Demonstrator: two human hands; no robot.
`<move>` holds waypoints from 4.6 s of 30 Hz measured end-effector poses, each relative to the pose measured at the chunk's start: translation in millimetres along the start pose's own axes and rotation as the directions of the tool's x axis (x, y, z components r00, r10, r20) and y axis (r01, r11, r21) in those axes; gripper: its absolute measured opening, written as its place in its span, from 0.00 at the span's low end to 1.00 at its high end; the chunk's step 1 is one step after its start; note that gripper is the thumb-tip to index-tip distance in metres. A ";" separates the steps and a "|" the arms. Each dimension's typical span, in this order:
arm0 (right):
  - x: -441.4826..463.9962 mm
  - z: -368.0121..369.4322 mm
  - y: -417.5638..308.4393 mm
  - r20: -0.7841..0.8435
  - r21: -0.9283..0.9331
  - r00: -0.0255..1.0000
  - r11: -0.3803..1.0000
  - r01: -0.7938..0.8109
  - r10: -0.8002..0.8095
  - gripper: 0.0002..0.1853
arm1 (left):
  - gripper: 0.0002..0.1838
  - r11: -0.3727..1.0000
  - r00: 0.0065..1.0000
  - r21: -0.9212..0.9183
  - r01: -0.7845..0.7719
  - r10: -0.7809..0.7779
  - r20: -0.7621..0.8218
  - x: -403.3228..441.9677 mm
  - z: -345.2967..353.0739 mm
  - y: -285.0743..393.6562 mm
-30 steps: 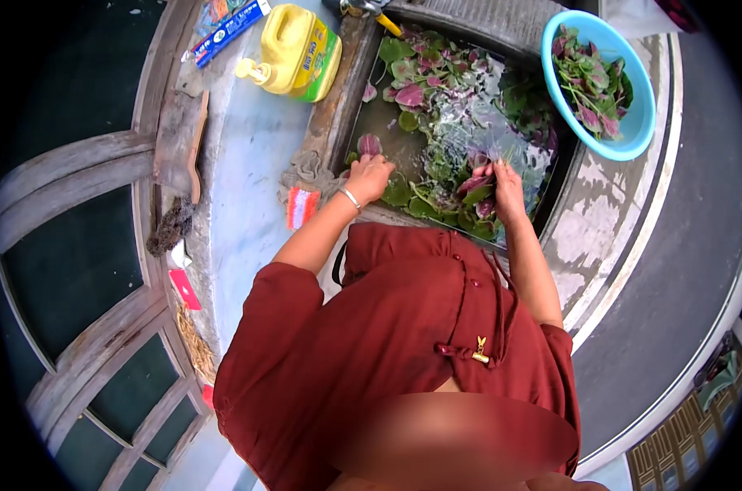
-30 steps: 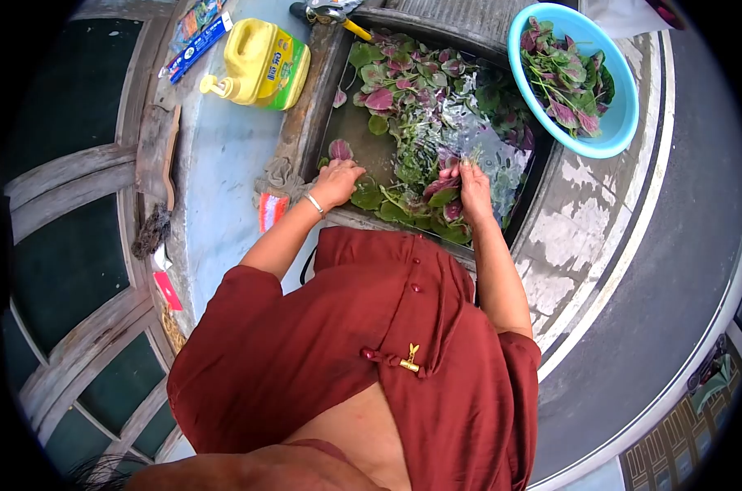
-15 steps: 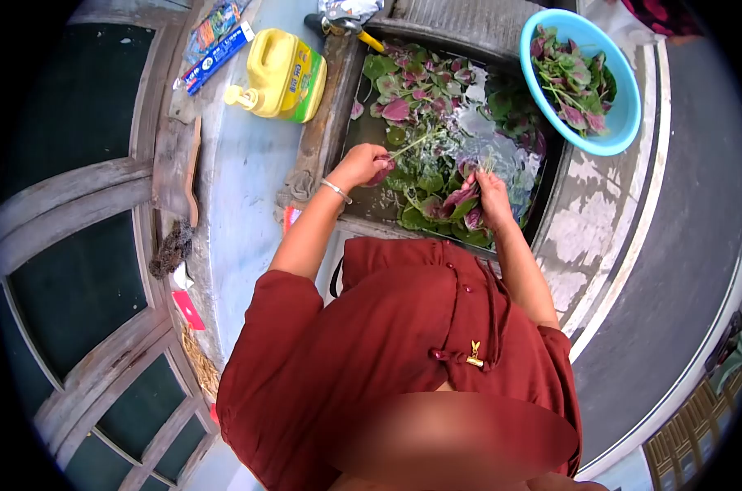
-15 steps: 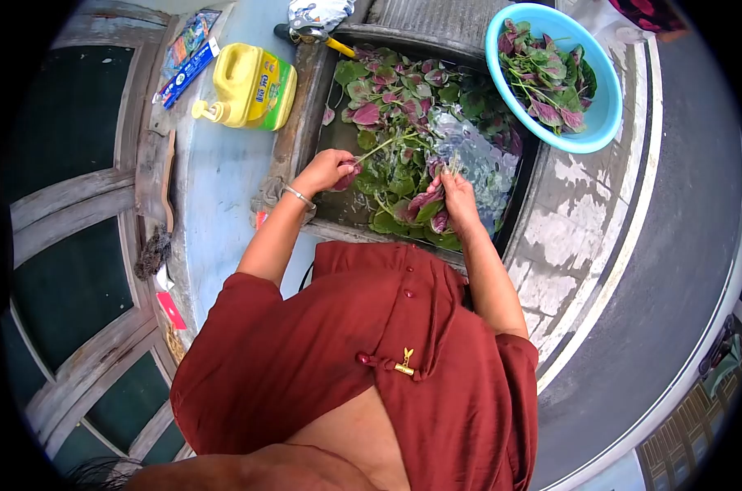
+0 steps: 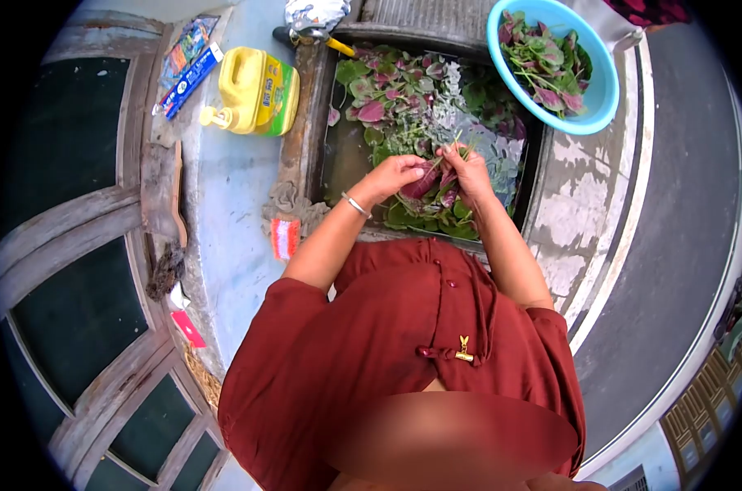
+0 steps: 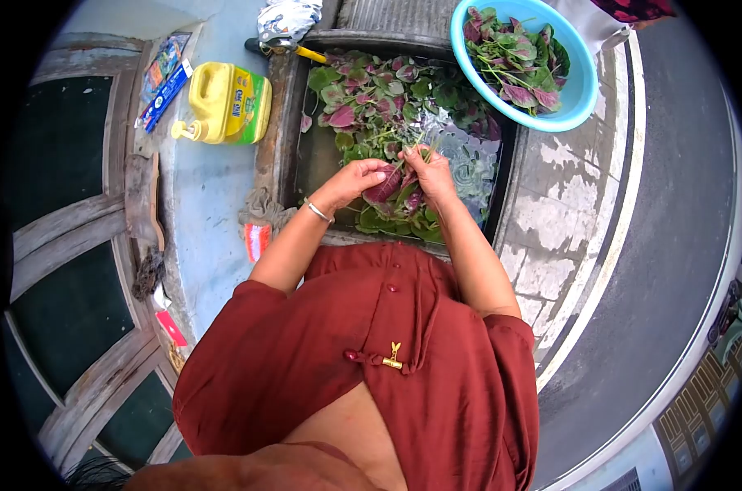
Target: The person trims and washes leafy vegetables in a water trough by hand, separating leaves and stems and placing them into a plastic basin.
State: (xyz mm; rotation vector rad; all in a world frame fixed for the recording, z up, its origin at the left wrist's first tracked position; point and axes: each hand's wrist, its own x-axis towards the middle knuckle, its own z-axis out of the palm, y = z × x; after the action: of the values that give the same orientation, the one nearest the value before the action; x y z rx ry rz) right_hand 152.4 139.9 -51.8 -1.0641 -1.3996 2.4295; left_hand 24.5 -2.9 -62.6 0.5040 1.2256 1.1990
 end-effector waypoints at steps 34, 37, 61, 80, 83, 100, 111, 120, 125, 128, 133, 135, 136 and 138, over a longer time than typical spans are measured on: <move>-20.9 1.3 -22.0 0.213 0.111 0.973 0.992 0.064 -0.087 0.10 | 0.17 -0.009 0.940 -0.973 0.232 0.258 0.222 -7.7 20.2 -5.7; -18.8 0.0 -14.6 0.229 0.082 0.973 0.996 -0.032 0.012 0.15 | 0.18 0.350 0.961 -0.933 -0.080 0.276 0.022 -5.0 13.6 -9.5; -78.7 -80.4 10.0 -0.281 0.315 0.942 0.945 -0.089 0.182 0.16 | 0.16 0.346 0.975 0.935 -0.072 0.221 -0.006 -32.7 -1.8 -74.3; -82.6 -99.3 35.6 -0.029 0.240 0.993 0.965 -0.106 0.116 0.12 | 0.07 0.978 0.907 -0.043 0.204 -0.205 -0.369 -72.4 -15.5 -55.7; -82.9 -86.8 39.6 0.072 0.185 0.992 0.976 -0.112 0.100 0.08 | 0.05 0.983 0.926 -0.168 0.078 -0.133 -0.353 -74.9 -1.4 -53.3; -73.5 29.6 50.0 0.075 0.657 0.969 0.719 -0.225 0.235 0.20 | 0.05 0.977 0.987 0.139 -0.160 0.157 0.036 -61.6 -4.6 -37.8; -75.6 -3.8 52.4 0.014 0.690 1.000 0.724 -0.002 -0.011 0.09 | 0.10 0.975 0.987 0.159 -0.154 0.159 -0.023 -64.5 14.6 -18.4; -63.1 -40.9 38.3 -0.005 0.643 0.963 0.736 0.210 -0.270 0.07 | 0.18 0.619 0.895 0.782 -0.076 0.388 -0.220 -42.4 -1.4 -32.0; -64.0 -41.6 16.6 0.050 0.503 0.965 0.841 0.199 -0.258 0.07 | 0.20 0.596 0.848 0.783 -0.178 0.496 -0.185 -41.9 45.7 22.4; -62.4 -33.0 6.5 0.070 0.423 0.962 0.881 0.211 -0.264 0.08 | 0.17 0.794 0.938 0.582 -0.178 0.315 -0.143 -32.2 66.1 35.9; -52.7 -33.1 -0.1 0.104 0.304 0.970 0.936 0.180 -0.220 0.12 | 0.06 0.766 0.943 0.638 -0.082 0.266 -0.199 -20.1 68.8 37.3; -48.4 -33.6 0.4 0.117 0.299 0.972 0.941 0.162 -0.205 0.14 | 0.05 0.812 0.943 0.570 -0.124 0.276 -0.188 -11.8 56.5 27.9; -47.0 -34.6 2.4 0.120 0.301 0.974 0.942 0.148 -0.192 0.14 | 0.05 0.851 0.940 0.497 -0.170 0.291 -0.177 -11.2 51.3 23.1; -46.3 -37.1 5.3 0.069 0.280 0.975 0.942 0.185 -0.212 0.13 | 0.06 0.846 0.947 0.520 -0.114 0.251 -0.201 -12.5 44.1 13.8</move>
State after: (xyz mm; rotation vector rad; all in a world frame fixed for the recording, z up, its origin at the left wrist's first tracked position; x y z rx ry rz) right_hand 211.5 142.4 -44.3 -0.7128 -1.0935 2.4602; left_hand 59.9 3.4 -31.0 0.8893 1.7705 1.1231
